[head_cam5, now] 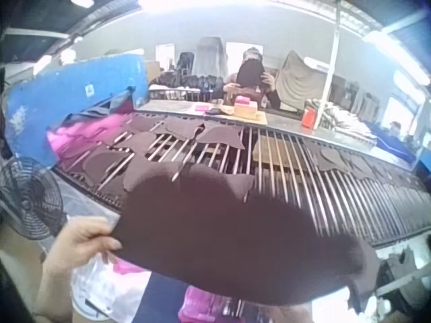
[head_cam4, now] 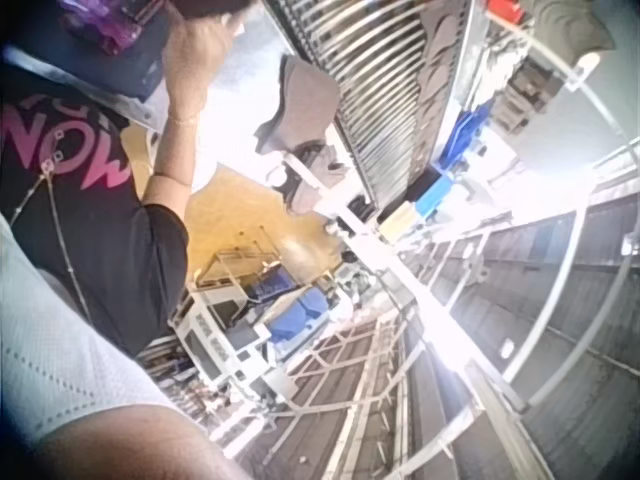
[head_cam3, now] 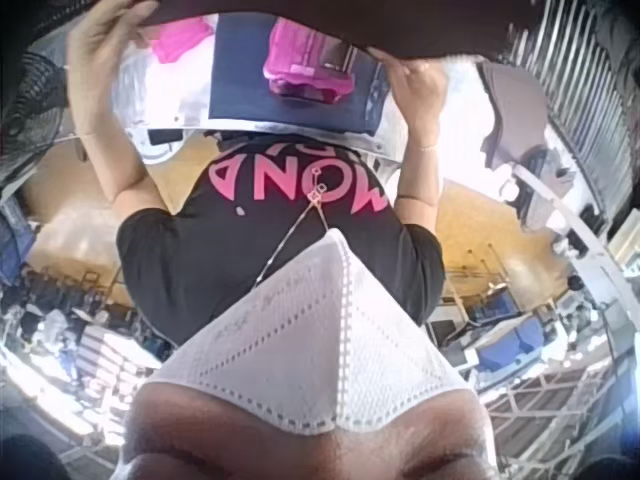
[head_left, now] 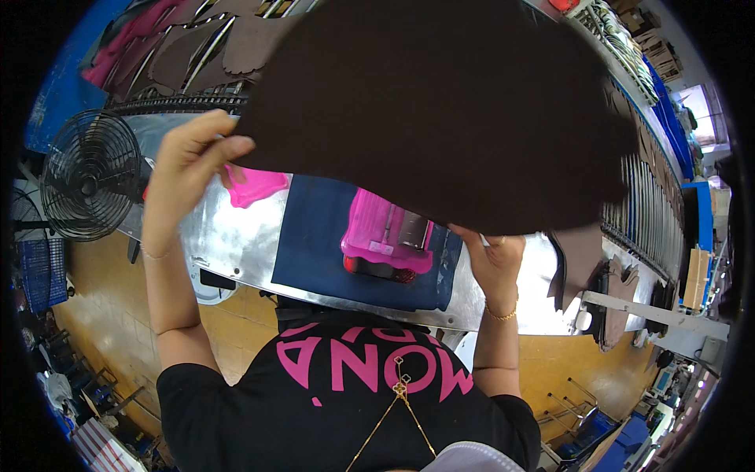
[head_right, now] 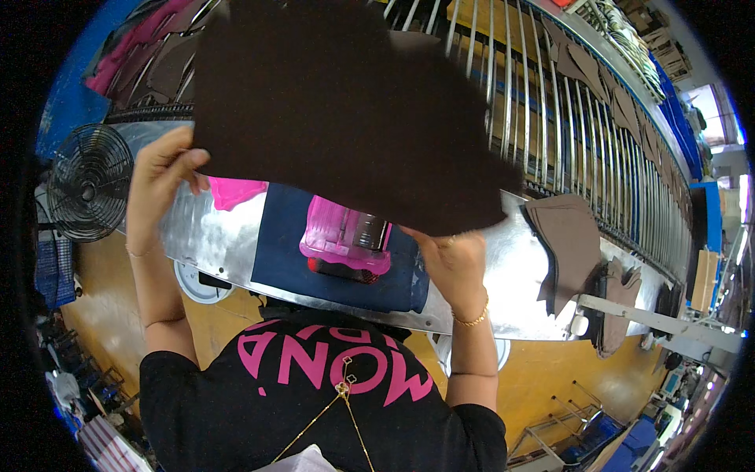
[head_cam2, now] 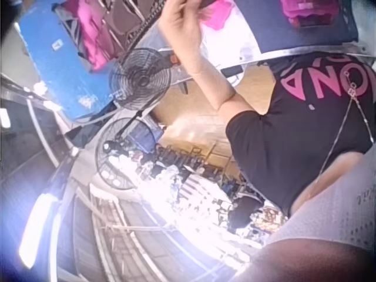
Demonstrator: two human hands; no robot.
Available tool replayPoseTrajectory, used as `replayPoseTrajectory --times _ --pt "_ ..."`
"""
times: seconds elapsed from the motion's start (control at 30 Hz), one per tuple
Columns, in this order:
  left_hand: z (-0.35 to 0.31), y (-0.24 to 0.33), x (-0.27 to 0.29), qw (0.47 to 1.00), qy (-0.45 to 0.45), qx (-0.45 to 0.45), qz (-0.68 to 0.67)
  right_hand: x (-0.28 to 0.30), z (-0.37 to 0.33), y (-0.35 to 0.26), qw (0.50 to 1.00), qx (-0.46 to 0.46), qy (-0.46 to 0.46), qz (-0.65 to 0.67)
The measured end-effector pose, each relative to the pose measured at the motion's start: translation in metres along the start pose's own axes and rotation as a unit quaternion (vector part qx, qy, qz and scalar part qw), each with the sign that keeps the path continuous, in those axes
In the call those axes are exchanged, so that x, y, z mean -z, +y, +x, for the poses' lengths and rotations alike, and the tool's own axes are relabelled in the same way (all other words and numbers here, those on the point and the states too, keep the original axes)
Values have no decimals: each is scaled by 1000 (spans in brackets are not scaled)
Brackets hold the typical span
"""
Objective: The person repeatedly picks up brown fabric pieces from a stack and places them onto a moving conveyor belt. The person handles the pieces one at a time, aligning them on the belt as it moves. The task continues throughout the clip with consistent placement of fabric pieces.
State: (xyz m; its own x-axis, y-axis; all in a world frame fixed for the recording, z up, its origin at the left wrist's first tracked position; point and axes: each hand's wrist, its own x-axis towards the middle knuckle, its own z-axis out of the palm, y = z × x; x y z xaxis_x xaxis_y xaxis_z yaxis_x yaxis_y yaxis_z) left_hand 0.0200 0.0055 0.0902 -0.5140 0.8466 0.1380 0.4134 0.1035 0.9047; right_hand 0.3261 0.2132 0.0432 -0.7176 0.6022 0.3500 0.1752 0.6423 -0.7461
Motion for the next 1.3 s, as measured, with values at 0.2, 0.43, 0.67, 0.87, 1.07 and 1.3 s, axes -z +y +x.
replayPoseTrajectory --times 0.2,0.43,0.67,0.87,1.07,1.3 --pt "19 15 -71 989 -131 -24 60 29 -48 44 998 -9 23 -49" --pt "35 31 -133 932 -216 -247 157 110 -109 71 980 -125 152 -19" --pt "57 56 -170 946 -122 -283 105 169 -73 84 926 -171 305 140" --pt "57 58 -110 982 -8 -167 82 161 18 165 930 -237 241 147" --pt "26 25 -63 994 101 -34 35 123 86 252 920 -326 185 116" --pt "14 -3 -54 991 127 36 2 117 86 294 914 -301 136 -234"
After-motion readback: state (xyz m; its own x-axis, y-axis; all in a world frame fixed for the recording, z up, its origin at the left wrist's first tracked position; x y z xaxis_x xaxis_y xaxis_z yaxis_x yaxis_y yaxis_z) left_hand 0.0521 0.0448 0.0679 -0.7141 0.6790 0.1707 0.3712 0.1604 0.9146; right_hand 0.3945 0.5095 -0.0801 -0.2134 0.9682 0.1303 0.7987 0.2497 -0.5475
